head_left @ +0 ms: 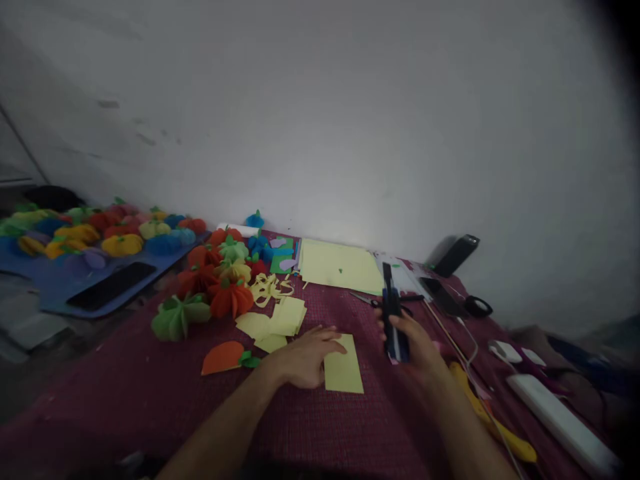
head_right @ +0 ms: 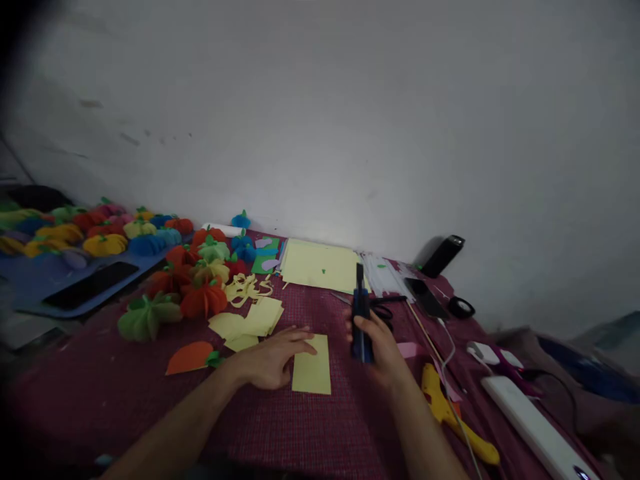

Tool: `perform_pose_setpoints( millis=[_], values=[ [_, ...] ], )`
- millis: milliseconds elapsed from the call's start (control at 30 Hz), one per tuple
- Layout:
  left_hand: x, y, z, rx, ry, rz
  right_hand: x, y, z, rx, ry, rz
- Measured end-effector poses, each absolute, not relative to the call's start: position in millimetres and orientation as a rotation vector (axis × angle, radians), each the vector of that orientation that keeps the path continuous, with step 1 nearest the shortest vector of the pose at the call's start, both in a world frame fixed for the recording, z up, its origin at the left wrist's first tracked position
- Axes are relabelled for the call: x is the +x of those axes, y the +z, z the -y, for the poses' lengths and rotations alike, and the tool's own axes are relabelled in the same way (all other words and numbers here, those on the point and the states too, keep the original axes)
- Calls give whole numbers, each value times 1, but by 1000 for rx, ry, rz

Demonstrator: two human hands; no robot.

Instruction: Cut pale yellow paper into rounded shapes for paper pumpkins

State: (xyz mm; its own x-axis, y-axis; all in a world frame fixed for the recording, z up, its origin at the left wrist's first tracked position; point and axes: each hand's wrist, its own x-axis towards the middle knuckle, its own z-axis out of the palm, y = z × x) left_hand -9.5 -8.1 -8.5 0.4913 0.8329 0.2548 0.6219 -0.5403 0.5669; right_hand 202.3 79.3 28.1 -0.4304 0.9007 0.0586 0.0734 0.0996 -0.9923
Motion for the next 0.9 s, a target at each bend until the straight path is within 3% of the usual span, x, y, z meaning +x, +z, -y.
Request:
perform_pose_setpoints(
  millis=[100, 267, 467, 900],
  values=[
    [-9, -8, 9, 2389, 659, -1176, 205, 27, -53, -1087, 1426, 1960],
    [-6, -5, 13, 2402, 633, -1038, 213, 6, -28, -1222, 1031, 2392],
    [-7, -3, 13, 2387, 644, -1078, 217, -8, -27, -1307, 769, 2572],
    [-5, 0, 13, 2313, 654, -1183, 213, -3, -27, -1260, 746, 2610]
  ],
)
